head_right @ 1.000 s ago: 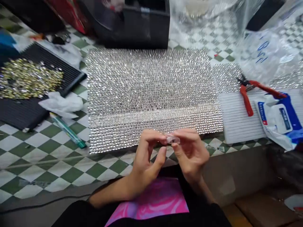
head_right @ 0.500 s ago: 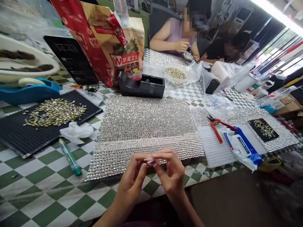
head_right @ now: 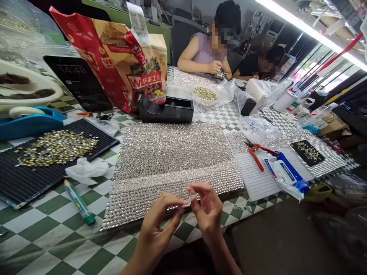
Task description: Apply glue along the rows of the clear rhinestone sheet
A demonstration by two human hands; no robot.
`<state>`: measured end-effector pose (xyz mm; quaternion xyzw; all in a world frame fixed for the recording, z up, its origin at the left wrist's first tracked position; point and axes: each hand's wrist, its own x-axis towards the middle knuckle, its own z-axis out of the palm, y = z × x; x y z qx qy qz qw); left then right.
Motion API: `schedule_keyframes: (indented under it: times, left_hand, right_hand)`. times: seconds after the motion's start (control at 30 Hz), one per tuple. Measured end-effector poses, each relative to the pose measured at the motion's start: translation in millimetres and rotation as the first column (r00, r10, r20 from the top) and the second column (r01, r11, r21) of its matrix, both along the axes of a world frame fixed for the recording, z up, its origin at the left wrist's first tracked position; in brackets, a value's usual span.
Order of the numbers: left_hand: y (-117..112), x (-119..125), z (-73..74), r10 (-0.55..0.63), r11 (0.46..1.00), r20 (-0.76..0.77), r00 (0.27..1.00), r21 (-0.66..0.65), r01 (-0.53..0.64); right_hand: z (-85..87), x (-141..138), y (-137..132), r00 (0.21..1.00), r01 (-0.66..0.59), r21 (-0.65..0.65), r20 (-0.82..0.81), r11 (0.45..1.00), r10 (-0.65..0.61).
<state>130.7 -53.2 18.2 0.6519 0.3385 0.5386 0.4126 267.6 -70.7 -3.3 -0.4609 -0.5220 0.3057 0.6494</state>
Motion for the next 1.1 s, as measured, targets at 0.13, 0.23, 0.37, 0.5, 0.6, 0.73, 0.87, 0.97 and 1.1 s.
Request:
schedule_keyframes:
  times: [0.13,0.23,0.37,0.5,0.6,0.73,0.87,0.97,1.1]
  left_hand:
    - [-1,-4,-0.2,0.062,0.995,0.004,0.998,0.072,-0.063]
    - [-2,-7,-5.2,0.173,0.98,0.022,0.985,0.093,-0.175]
    - [-4,-8,-11.3,0.371,0.908,0.019,0.929,0.204,-0.366]
    - [-7,-8,-13.4,0.405,0.875,-0.095,0.909,0.33,-0.356]
    - [-9,-8,-15.8,0.433,0.86,-0.157,0.887,0.368,-0.355]
    - [-11,-7,-16.8,0.438,0.858,-0.161,0.884,0.37,-0.357]
    - [-11,-3,-12.0,0.426,0.864,-0.148,0.893,0.358,-0.353]
    - [-11,-2,-10.5,0.428,0.869,-0.135,0.894,0.332,-0.366]
    - [-9,-4,-15.4,0.368,0.902,-0.173,0.914,0.306,-0.305]
  right_hand:
    - [0.3,-2,-3,1.0,0.005,-0.024,0.002,1.0,-0.005]
    - [2.2,-5,-6,0.998,0.034,-0.05,0.059,0.998,-0.031]
    - [8.4,-7,-11,0.98,-0.01,0.044,0.201,0.999,0.001]
    - [14.1,-9,-13,0.933,-0.139,0.161,0.352,0.977,0.075]
    - [15.8,-12,-12,0.92,-0.121,0.155,0.388,0.98,0.052]
    - [16.7,-17,-9,0.943,-0.081,0.128,0.331,0.988,0.035]
    - [16.6,-18,-7,0.952,-0.084,0.094,0.302,0.992,0.052]
    - [15.8,-16,-6,0.957,-0.093,0.087,0.284,0.992,0.064]
    - [16.8,-16,-6,0.964,-0.066,0.086,0.262,0.994,0.042]
